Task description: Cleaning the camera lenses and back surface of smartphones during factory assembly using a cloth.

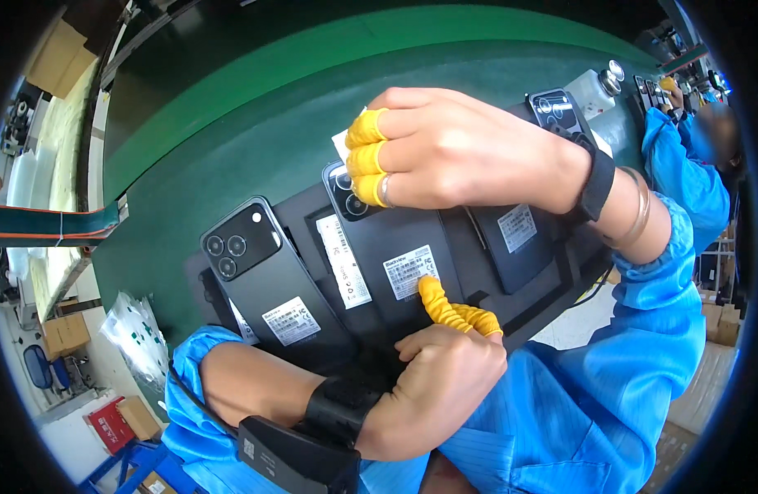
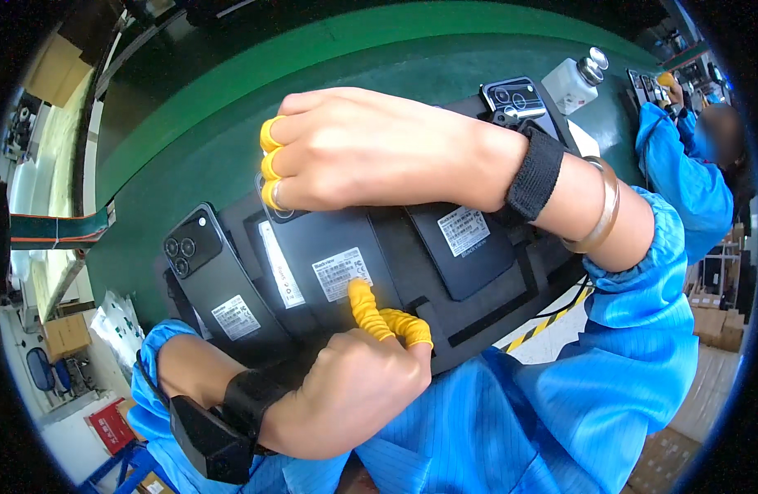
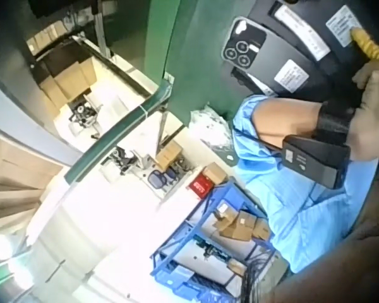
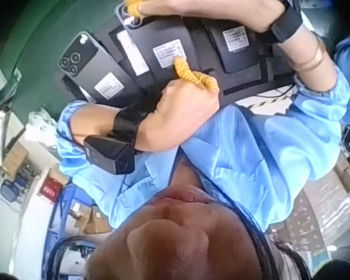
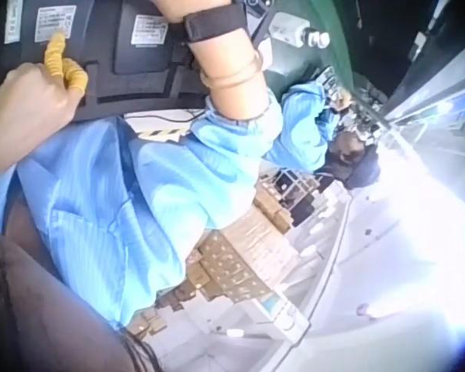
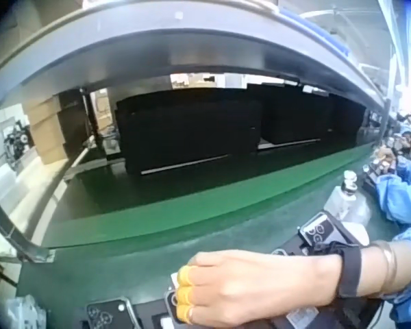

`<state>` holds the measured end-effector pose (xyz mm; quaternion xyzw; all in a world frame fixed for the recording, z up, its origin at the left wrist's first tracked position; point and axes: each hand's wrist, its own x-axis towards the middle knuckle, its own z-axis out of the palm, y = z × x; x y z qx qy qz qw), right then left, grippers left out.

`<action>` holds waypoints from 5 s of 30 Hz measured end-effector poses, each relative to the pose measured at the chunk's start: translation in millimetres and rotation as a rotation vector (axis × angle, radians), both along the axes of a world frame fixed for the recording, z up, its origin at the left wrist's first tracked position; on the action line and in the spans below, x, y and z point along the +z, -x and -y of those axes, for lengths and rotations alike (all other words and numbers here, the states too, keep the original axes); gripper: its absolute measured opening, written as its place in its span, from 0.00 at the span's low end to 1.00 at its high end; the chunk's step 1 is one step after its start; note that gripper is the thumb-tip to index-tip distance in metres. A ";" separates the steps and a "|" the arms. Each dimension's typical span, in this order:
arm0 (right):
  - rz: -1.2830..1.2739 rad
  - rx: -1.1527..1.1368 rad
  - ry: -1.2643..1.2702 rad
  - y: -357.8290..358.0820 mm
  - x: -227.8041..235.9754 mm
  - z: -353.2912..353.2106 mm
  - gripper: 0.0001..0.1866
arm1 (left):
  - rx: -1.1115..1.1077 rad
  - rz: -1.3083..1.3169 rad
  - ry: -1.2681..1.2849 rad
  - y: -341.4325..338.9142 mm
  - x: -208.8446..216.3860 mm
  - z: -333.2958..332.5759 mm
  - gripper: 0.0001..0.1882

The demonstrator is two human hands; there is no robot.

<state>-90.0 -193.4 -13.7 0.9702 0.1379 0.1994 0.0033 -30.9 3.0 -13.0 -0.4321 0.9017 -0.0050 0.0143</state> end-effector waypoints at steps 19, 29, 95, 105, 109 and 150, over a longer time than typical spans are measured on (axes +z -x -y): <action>-0.115 -0.289 -0.219 22.9 17.5 11.8 0.06 | -0.011 0.018 -0.008 -0.8 -2.6 0.0 0.09; -0.067 -0.217 -0.303 18.9 3.7 4.6 0.04 | -0.043 -0.002 -0.025 -7.6 5.7 2.0 0.11; 0.346 -0.611 -1.202 68.4 28.6 -45.9 0.11 | -0.014 -0.111 -0.100 -21.7 23.6 28.4 0.10; 0.397 -0.489 -1.647 75.5 25.3 -30.0 0.14 | 0.397 -0.594 0.529 -59.5 44.6 76.0 0.22; 0.329 -0.416 -1.744 75.6 27.8 -31.3 0.17 | 0.123 -0.565 0.539 -62.0 38.5 90.5 0.25; 0.146 -0.288 0.007 16.8 -25.2 -23.3 0.03 | 0.078 -0.016 -0.002 -8.3 9.3 12.5 0.09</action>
